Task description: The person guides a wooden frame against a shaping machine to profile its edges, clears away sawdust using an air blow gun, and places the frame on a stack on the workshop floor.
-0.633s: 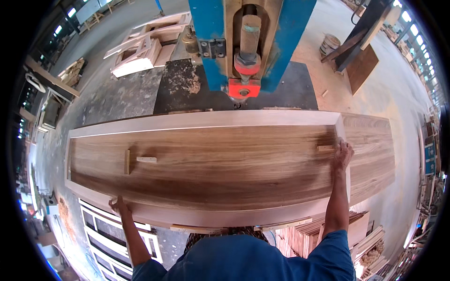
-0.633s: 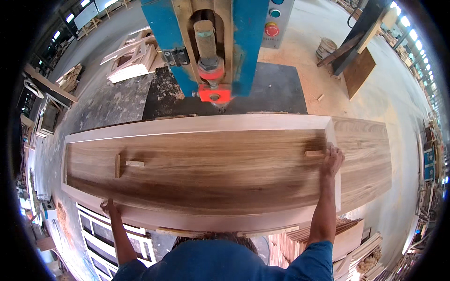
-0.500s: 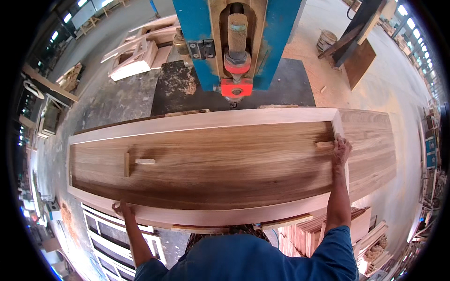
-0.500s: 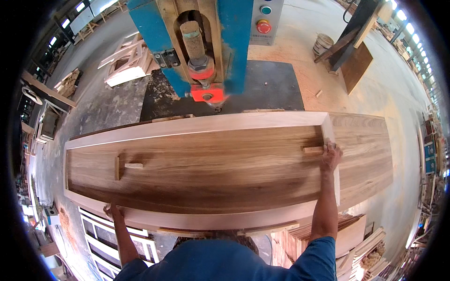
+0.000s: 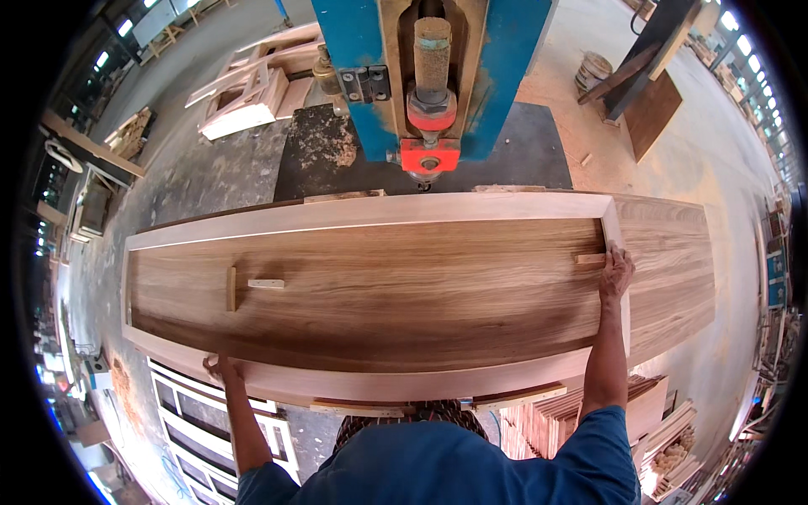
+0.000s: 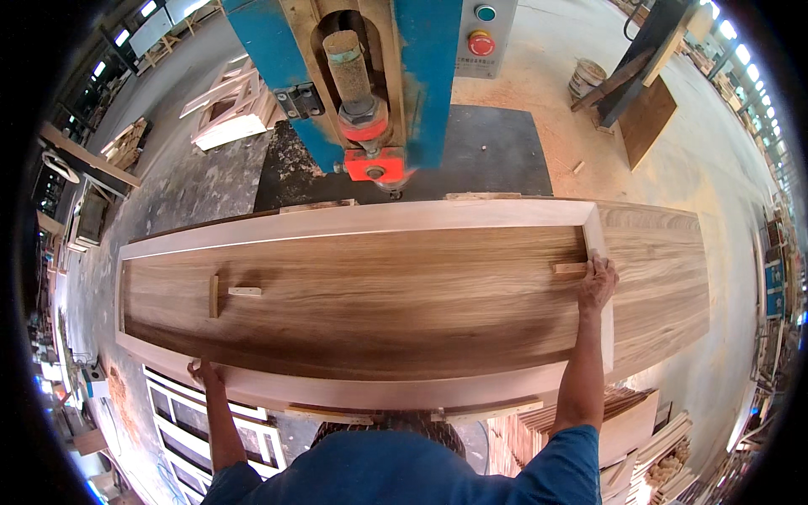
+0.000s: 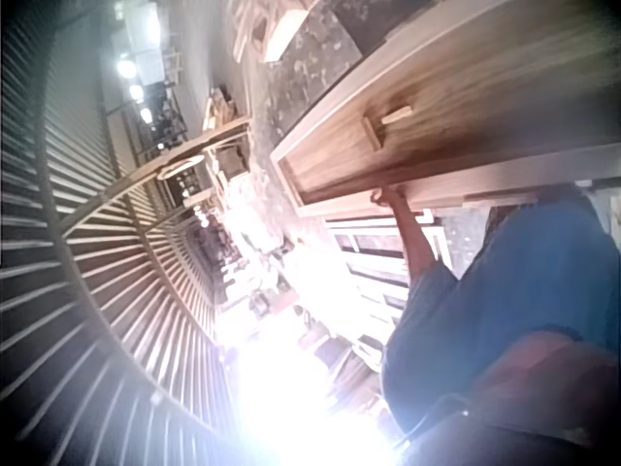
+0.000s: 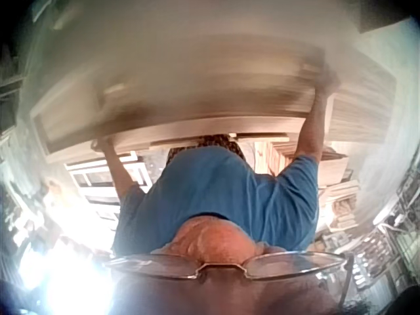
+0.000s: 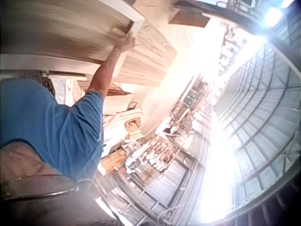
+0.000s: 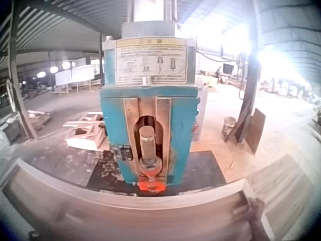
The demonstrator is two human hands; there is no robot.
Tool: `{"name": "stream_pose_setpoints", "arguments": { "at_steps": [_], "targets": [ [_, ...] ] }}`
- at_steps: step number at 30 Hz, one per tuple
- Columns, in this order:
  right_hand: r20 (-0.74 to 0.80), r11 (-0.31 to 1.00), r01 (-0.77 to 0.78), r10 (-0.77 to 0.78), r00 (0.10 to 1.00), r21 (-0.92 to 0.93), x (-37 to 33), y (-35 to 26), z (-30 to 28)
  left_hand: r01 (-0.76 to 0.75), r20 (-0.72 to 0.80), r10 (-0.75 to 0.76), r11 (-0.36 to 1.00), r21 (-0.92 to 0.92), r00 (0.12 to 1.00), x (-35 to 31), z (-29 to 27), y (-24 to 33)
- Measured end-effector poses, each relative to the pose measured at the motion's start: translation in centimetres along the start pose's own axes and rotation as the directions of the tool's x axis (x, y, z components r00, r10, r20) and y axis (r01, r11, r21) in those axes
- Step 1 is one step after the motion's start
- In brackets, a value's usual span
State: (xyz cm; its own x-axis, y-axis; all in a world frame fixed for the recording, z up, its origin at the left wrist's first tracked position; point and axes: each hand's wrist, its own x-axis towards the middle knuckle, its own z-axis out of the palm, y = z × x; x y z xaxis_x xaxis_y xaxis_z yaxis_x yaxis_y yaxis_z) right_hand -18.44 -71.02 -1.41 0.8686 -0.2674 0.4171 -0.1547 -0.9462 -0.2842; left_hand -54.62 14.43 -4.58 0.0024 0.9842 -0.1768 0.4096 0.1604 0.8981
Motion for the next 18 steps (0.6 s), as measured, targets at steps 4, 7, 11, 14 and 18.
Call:
{"name": "stream_pose_setpoints", "arguments": {
  "at_steps": [4, 7, 11, 14, 18],
  "targets": [
    [0.04, 0.998, -0.05, 0.051, 0.998, -0.032, 0.3, 1.0, 0.4, 0.013, -0.054, -0.007, 0.993, 0.114, 0.999, 0.5, 0.4, -1.2],
    [0.077, 0.992, -0.048, 0.058, 0.995, -0.115, 0.3, 2.0, 1.0, -0.033, -0.036, 0.046, 0.95, 0.311, 0.998, 1.0, 0.4, -1.2],
    [0.104, 0.995, -0.024, 0.034, 0.994, -0.098, 0.6, 3.3, 1.5, -0.156, -0.033, 0.372, 0.467, 0.87, 0.928, 1.2, 2.1, 2.1],
    [0.146, 0.953, -0.097, 0.056, 0.988, 0.288, 0.9, 3.8, 1.3, -0.613, 0.252, 0.644, 0.428, 0.664, 0.723, -0.6, 8.6, 6.6],
    [0.12, 0.99, -0.046, 0.062, 0.991, -0.132, 0.6, 3.5, 0.2, -0.933, 0.639, 0.68, 0.271, 0.238, 0.36, -7.8, 20.4, 13.2]
  ]
}}
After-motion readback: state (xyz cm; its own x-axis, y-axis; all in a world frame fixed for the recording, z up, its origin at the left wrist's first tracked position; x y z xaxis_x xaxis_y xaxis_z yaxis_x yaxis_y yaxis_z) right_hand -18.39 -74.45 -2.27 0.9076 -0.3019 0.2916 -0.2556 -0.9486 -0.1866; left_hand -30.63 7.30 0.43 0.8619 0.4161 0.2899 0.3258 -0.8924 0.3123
